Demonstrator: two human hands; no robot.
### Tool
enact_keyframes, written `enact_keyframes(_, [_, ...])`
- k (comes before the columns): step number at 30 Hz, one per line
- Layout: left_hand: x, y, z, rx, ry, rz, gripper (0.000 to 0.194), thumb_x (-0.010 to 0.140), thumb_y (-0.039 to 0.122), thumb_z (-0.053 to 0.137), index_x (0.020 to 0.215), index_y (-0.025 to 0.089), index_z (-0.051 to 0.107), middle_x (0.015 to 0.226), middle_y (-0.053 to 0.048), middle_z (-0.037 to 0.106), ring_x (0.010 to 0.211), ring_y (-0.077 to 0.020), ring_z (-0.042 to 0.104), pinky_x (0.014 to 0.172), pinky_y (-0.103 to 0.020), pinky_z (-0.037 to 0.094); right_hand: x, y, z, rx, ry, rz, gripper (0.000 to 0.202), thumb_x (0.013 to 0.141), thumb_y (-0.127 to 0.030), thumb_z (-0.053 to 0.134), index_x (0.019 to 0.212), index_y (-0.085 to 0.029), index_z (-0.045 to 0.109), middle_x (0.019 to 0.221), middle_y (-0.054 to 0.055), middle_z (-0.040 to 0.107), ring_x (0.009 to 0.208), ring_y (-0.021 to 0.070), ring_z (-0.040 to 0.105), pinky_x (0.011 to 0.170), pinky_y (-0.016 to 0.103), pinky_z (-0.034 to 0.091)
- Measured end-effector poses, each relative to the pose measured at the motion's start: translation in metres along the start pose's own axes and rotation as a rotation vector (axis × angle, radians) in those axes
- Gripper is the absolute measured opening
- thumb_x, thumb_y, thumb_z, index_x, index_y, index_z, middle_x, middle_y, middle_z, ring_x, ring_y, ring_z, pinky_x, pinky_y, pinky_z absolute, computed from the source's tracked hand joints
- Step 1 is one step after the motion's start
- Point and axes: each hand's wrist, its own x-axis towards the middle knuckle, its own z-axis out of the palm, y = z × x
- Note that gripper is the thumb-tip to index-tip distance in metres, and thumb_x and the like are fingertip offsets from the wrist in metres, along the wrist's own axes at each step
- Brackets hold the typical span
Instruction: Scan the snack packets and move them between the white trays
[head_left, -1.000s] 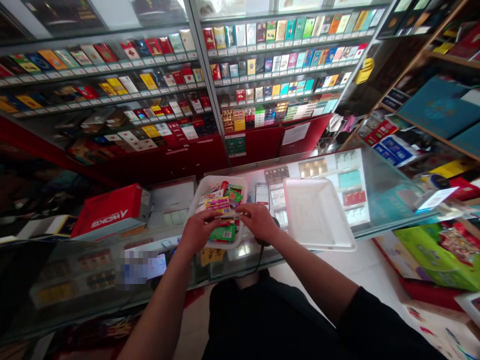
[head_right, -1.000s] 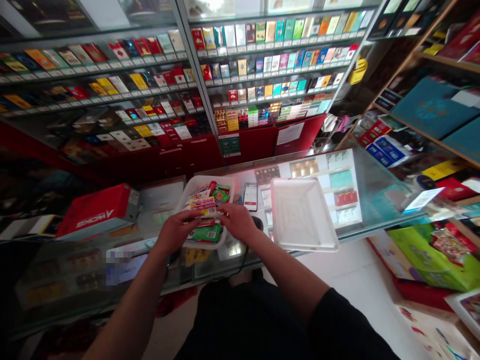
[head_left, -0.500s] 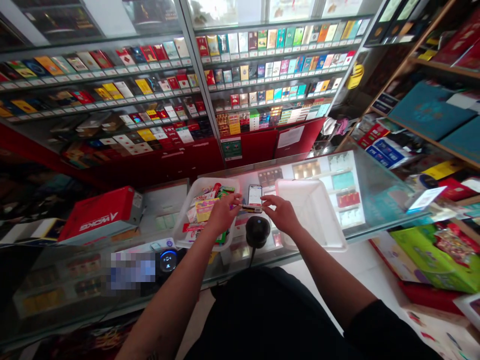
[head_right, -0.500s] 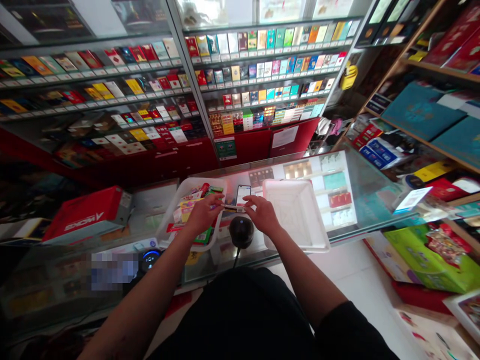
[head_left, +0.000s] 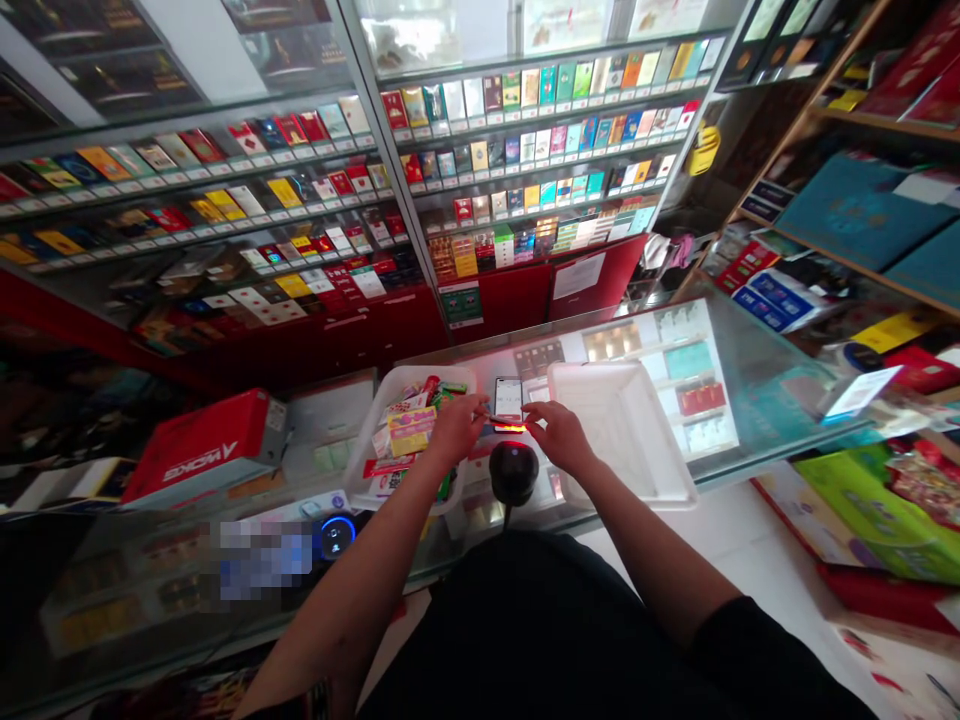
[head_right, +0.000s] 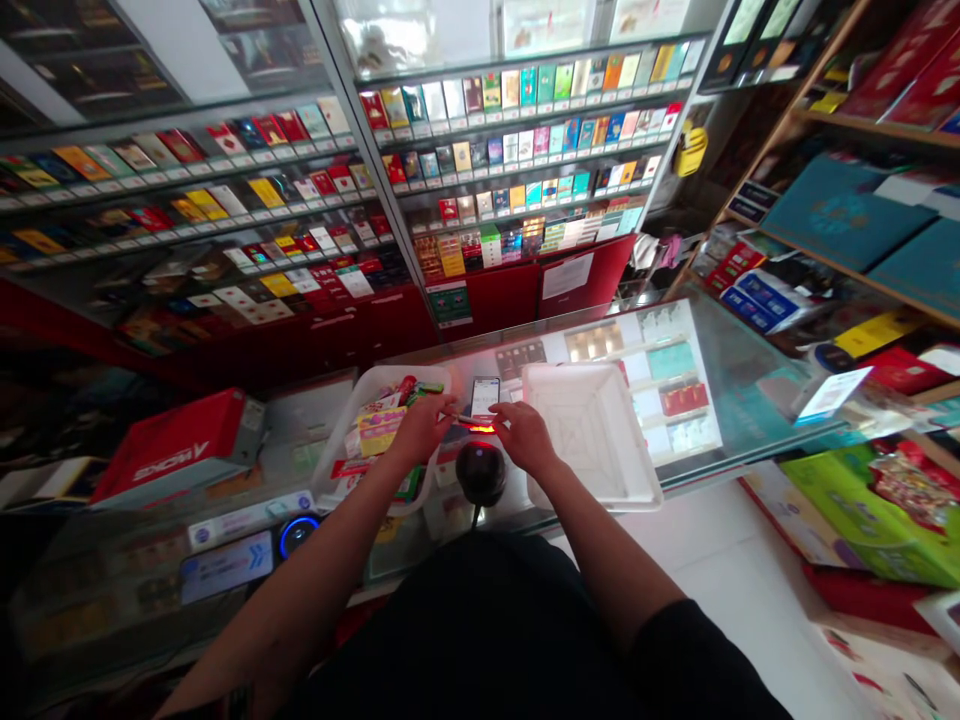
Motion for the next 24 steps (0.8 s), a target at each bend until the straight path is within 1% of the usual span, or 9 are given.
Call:
enact_keyframes(4, [0.001, -0.004, 0.006, 0.035, -0.003, 0.035, 0.033, 0.088, 0.017, 0.061, 0.119, 0.02, 0.072, 0.109, -0.009, 0.079, 0.111, -0.0273, 0.068, 0.107, -0.042, 0.047, 0.0, 0.006, 0.003, -0.029, -0.005, 0.011, 0.03, 0.088, -0.009, 0.064, 0.114, -0.021, 0.073, 0.098, 0.005, 0.077, 0.098, 0.0219, 0.065, 0.095, 0.036, 0.048])
enact_keyframes(10, [0.002, -0.004, 0.011, 0.079, -0.041, 0.036, 0.029, 0.09, 0.017, 0.058, 0.114, 0.02, 0.074, 0.121, -0.01, 0.076, 0.12, -0.0278, 0.065, 0.11, -0.044, 0.045, -0.002, 0.012, 0.005, -0.06, -0.052, -0.001, 0.029, 0.089, -0.011, 0.064, 0.116, -0.021, 0.071, 0.097, 0.004, 0.077, 0.101, 0.0229, 0.064, 0.096, 0.036, 0.046])
enact_keyframes(13, [0.002, -0.005, 0.012, 0.073, -0.034, 0.031, 0.031, 0.089, 0.017, 0.059, 0.117, 0.019, 0.073, 0.118, -0.01, 0.077, 0.116, -0.0268, 0.067, 0.107, -0.042, 0.047, -0.004, 0.014, 0.006, -0.075, -0.063, -0.003, 0.03, 0.089, -0.011, 0.063, 0.116, -0.021, 0.072, 0.098, 0.005, 0.076, 0.1, 0.0228, 0.064, 0.095, 0.035, 0.047])
enact_keyframes(17, [0.002, -0.008, 0.014, 0.058, -0.044, 0.038, 0.034, 0.088, 0.016, 0.06, 0.12, 0.017, 0.071, 0.108, -0.01, 0.078, 0.109, -0.0252, 0.069, 0.103, -0.04, 0.049, -0.005, 0.016, 0.008, -0.114, -0.071, 0.018, 0.033, 0.089, -0.01, 0.061, 0.117, -0.021, 0.074, 0.105, 0.008, 0.075, 0.098, 0.0226, 0.064, 0.089, 0.033, 0.048])
enact_keyframes(19, [0.001, -0.01, 0.016, 0.062, -0.032, 0.045, 0.033, 0.088, 0.016, 0.061, 0.119, 0.018, 0.071, 0.108, -0.01, 0.078, 0.11, -0.0253, 0.069, 0.104, -0.04, 0.049, -0.005, 0.016, 0.009, -0.109, -0.068, 0.004, 0.032, 0.088, -0.011, 0.062, 0.116, -0.021, 0.074, 0.103, 0.008, 0.075, 0.097, 0.0225, 0.064, 0.089, 0.033, 0.048])
enact_keyframes(24, [-0.001, -0.012, 0.021, 0.106, -0.001, 0.047, 0.029, 0.091, 0.02, 0.059, 0.118, 0.02, 0.072, 0.115, -0.009, 0.077, 0.114, -0.0263, 0.068, 0.106, -0.043, 0.048, -0.005, 0.019, 0.014, -0.086, -0.043, -0.046, 0.03, 0.087, -0.01, 0.065, 0.113, -0.021, 0.074, 0.091, 0.004, 0.076, 0.095, 0.0229, 0.065, 0.092, 0.035, 0.048])
